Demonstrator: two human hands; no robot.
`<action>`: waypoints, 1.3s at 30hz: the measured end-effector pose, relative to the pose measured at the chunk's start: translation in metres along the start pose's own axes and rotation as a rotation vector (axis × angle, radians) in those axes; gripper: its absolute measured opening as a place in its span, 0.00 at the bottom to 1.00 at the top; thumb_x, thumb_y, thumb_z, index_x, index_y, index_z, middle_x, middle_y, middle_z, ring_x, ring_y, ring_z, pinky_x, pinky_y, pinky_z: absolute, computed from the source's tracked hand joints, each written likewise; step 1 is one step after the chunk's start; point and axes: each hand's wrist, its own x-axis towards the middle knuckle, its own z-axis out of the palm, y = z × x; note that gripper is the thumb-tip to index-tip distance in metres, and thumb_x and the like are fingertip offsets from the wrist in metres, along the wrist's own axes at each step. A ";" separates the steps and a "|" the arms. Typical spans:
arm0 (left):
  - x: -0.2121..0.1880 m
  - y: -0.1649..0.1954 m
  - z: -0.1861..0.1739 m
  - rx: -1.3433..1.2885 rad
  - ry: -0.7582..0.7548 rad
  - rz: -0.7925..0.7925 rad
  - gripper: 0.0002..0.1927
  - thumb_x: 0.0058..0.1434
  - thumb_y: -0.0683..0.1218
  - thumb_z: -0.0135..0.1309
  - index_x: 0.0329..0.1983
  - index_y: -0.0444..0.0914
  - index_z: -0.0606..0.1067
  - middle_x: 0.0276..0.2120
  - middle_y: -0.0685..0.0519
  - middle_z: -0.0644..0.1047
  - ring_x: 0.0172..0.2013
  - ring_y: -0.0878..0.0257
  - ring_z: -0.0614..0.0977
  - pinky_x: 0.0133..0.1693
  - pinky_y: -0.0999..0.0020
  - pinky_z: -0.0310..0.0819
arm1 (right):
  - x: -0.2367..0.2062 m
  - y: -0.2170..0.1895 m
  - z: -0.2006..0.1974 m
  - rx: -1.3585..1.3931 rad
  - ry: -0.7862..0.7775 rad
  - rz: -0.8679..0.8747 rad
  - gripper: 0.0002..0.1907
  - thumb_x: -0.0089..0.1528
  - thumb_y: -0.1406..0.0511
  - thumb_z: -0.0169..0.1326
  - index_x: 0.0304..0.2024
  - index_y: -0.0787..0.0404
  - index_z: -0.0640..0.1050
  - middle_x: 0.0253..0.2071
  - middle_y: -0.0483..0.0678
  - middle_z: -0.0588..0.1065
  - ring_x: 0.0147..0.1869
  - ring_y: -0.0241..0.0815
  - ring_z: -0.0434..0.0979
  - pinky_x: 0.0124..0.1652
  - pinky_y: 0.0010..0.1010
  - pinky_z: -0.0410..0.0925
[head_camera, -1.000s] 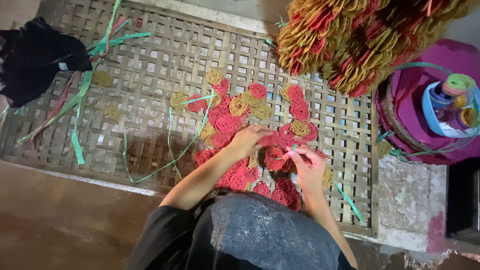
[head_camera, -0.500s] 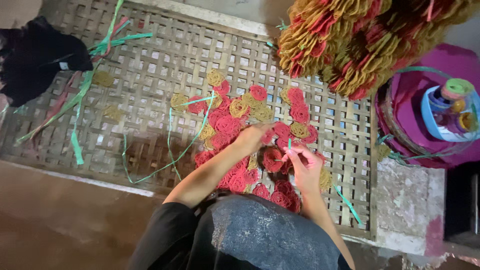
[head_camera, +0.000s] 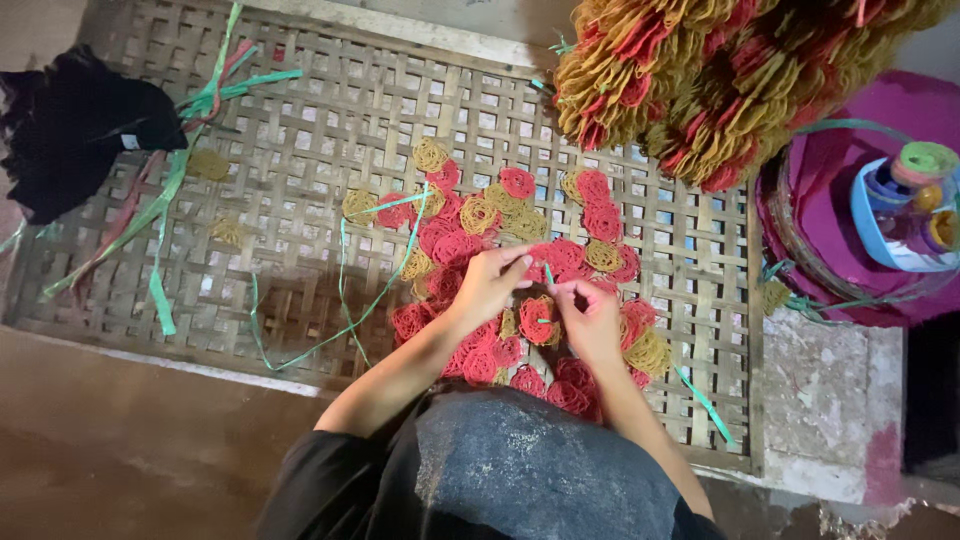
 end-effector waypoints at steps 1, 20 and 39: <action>-0.002 0.004 0.001 -0.017 -0.003 0.055 0.17 0.72 0.43 0.49 0.62 0.36 0.77 0.31 0.56 0.76 0.33 0.71 0.78 0.40 0.72 0.83 | 0.001 -0.001 0.001 0.017 -0.004 0.027 0.08 0.66 0.67 0.55 0.38 0.65 0.83 0.27 0.41 0.79 0.30 0.26 0.74 0.32 0.22 0.68; -0.030 0.053 0.008 0.584 -0.167 0.564 0.08 0.61 0.41 0.63 0.42 0.42 0.86 0.44 0.49 0.86 0.48 0.60 0.86 0.66 0.49 0.57 | -0.033 -0.020 -0.017 -0.292 0.162 -0.450 0.19 0.61 0.72 0.57 0.56 0.66 0.77 0.54 0.51 0.74 0.60 0.40 0.71 0.58 0.34 0.65; 0.058 0.010 0.036 0.716 -0.075 0.429 0.22 0.59 0.33 0.47 0.54 0.43 0.79 0.50 0.46 0.81 0.46 0.49 0.83 0.48 0.59 0.78 | -0.031 -0.017 0.006 -0.395 0.013 -0.444 0.15 0.58 0.63 0.64 0.45 0.63 0.81 0.44 0.53 0.79 0.48 0.52 0.76 0.49 0.40 0.66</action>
